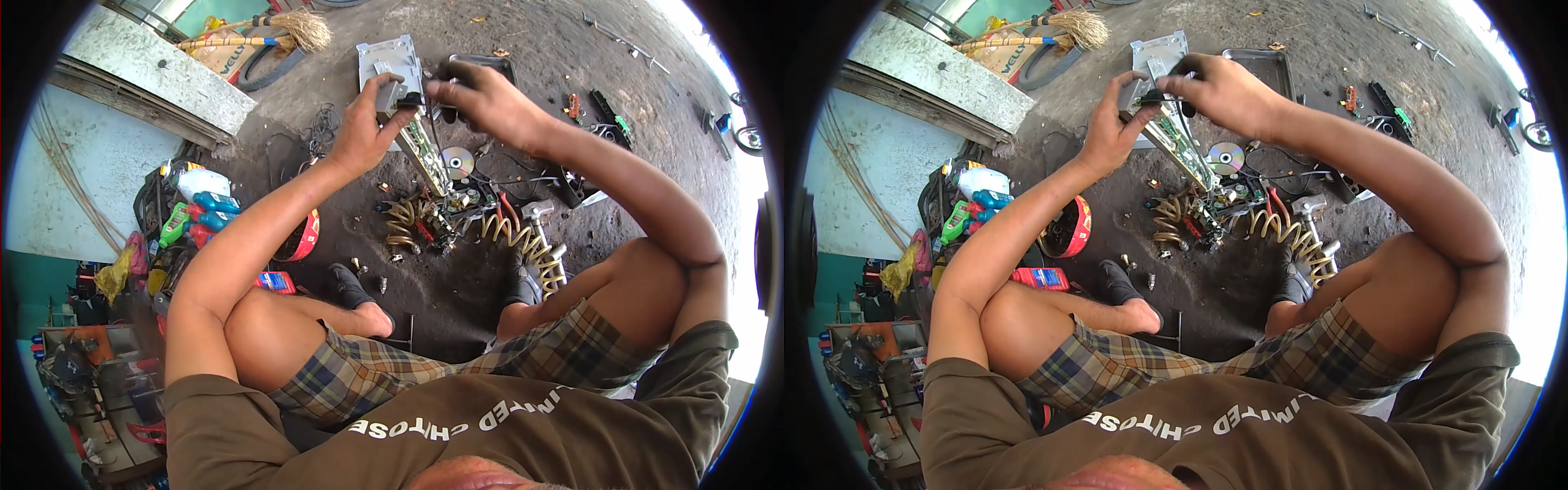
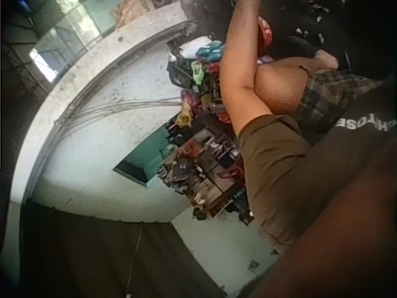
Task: The person sits on the floor and uses a screwdriver to remove screws from a metal casing attached to a circuit board. They manipulate the board and casing, removing screws one by one and placing them into a tray.
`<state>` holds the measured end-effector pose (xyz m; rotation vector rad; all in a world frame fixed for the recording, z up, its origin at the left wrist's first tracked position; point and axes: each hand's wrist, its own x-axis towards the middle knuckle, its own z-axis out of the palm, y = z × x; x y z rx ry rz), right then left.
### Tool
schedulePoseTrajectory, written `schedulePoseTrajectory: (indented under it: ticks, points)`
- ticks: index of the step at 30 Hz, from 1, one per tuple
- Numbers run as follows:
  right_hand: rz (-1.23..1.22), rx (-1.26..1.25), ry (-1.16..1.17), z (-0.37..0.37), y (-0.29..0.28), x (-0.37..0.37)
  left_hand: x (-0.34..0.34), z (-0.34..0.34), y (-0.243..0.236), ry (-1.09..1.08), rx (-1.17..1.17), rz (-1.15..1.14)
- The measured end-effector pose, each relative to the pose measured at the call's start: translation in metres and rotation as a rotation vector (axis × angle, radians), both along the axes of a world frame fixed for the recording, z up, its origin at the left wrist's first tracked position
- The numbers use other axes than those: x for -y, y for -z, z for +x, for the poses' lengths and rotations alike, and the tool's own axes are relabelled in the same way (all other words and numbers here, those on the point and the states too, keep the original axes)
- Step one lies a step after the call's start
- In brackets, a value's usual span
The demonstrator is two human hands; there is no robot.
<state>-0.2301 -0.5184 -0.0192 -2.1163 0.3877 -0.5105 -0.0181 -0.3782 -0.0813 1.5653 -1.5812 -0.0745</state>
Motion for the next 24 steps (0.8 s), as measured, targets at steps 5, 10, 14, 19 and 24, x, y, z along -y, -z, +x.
schedulePoseTrajectory:
  ticks: [5, 10, 14, 19, 24]
  points:
    - [1.075, -0.428, -0.030, -0.004, -0.010, 0.007, 0.002, -0.007, -0.001, 0.040, 0.133, -0.078]
    - [0.532, -0.355, -0.020, -0.004, -0.010, -0.006, 0.000, -0.009, -0.002, 0.008, 0.130, -0.035]
    - [-0.807, -0.105, 0.023, 0.002, 0.021, -0.001, 0.005, -0.005, 0.000, -0.033, 0.098, -0.026]
    - [-0.678, -0.125, 0.020, -0.001, 0.011, -0.005, 0.005, 0.000, -0.003, -0.022, 0.102, -0.019]
    - [0.653, -0.251, -0.006, -0.005, -0.019, -0.006, 0.005, -0.005, -0.001, -0.015, 0.089, -0.051]
